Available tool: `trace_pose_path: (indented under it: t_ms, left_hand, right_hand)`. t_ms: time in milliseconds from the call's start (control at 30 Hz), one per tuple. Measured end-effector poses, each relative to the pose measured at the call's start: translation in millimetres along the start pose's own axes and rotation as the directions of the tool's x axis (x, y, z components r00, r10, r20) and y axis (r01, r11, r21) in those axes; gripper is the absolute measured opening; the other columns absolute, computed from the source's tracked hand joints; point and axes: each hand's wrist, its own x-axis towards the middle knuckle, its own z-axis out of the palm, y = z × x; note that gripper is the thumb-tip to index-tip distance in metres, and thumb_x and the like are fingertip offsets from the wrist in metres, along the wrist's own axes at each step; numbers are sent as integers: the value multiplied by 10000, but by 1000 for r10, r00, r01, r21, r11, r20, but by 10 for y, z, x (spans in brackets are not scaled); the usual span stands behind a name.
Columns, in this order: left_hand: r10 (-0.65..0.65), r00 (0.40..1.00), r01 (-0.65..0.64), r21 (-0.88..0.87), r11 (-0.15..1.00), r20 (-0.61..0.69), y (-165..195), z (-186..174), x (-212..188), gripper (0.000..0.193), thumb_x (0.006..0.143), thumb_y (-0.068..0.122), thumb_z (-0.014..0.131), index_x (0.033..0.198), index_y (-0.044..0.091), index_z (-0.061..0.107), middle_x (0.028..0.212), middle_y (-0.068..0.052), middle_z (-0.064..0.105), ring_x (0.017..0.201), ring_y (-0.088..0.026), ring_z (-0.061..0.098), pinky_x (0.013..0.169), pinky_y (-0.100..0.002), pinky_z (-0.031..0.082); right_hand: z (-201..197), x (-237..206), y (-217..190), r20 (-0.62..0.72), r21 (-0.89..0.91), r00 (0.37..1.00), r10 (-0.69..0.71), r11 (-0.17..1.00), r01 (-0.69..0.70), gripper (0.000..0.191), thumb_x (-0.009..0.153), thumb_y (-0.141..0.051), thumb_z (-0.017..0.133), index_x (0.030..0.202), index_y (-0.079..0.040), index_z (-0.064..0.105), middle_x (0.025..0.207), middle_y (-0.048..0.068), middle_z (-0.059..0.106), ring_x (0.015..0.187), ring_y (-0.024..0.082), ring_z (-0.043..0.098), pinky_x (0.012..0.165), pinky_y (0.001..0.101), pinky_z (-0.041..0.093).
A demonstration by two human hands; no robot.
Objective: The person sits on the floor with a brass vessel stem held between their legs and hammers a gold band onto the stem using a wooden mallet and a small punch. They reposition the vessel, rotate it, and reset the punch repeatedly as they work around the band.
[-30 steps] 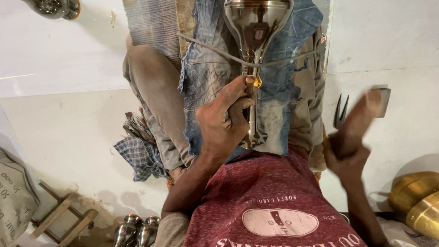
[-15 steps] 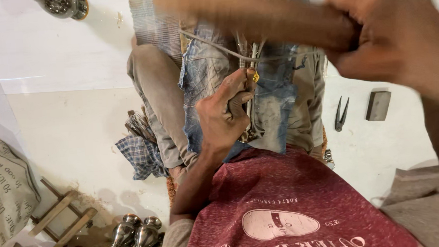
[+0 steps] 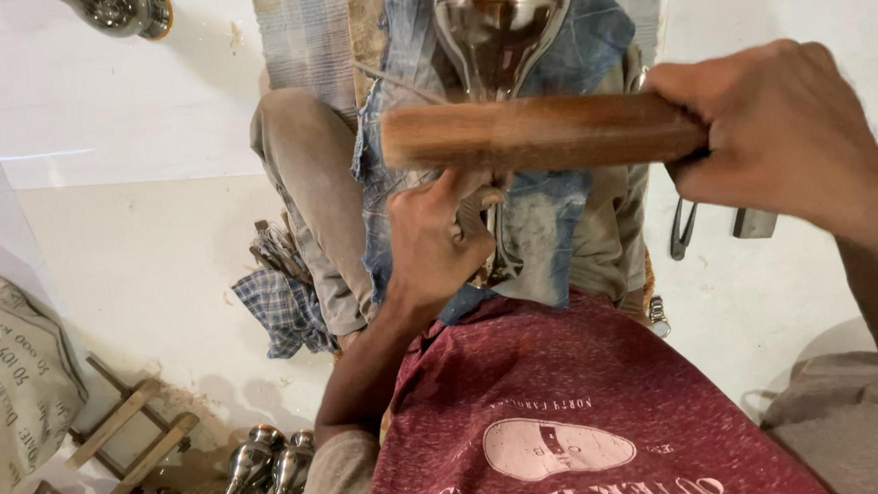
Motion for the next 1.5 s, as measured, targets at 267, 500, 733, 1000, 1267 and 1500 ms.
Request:
trace_pose_path:
  t_ms: [267, 500, 733, 1000, 1267, 1500]
  left_hand:
    - [9, 993, -27, 153, 988, 122, 28, -78, 99, 764, 677, -36, 652, 1415, 144, 575, 1024, -53, 810, 860, -190, 803, 791, -336, 645]
    - [54, 956, -107, 171, 979, 287, -24, -121, 179, 771, 642, 4, 661, 1397, 131, 568, 1009, -50, 803, 724, -194, 772, 691, -346, 634]
    - [89, 893, -186, 180, 966, 441, -106, -120, 304, 579, 716, -13, 637, 1280, 106, 587, 982, -75, 799, 463, -104, 591, 376, -291, 440]
    - [237, 788, -336, 74, 939, 568, -117, -159, 423, 634, 729, -58, 592, 1335, 117, 650, 887, -102, 790, 474, -107, 533, 348, -264, 369]
    - [232, 871, -168, -181, 969, 433, -335, -215, 410, 527, 799, -120, 508, 1253, 80, 686, 1206, -128, 778, 922, -151, 818, 445, -215, 550]
    - [153, 971, -69, -393, 917, 185, -253, -203, 187, 582, 831, -218, 509, 1348, 32, 611, 1247, -107, 752, 1143, -227, 775, 1002, -318, 671]
  right_hand:
    - [119, -90, 11, -12, 276, 997, 75, 959, -69, 123, 819, -105, 745, 920, -120, 677, 571, -9, 606, 477, 105, 543, 478, 264, 451]
    - [353, -199, 90, -92, 192, 991, 94, 979, -75, 185, 674, -22, 769, 828, -46, 668, 574, 25, 609, 484, 134, 584, 505, 335, 480]
    - [819, -497, -30, -177, 865, 962, 208, 500, 51, 100, 844, -57, 725, 908, -63, 648, 790, -11, 672, 689, 86, 612, 605, 227, 513]
    - [1313, -893, -67, -365, 696, 869, 334, 718, 16, 149, 869, -38, 776, 880, -20, 628, 739, -3, 597, 642, 63, 564, 559, 222, 463]
    - [1626, -1085, -454, -325, 703, 798, 507, 694, -155, 161, 863, -59, 804, 911, -8, 660, 712, 20, 654, 571, 58, 603, 532, 237, 500]
    - [1564, -850, -432, -480, 726, 795, 371, 677, 122, 515, 850, -6, 769, 1339, 68, 627, 943, 103, 734, 761, 121, 703, 636, 238, 586]
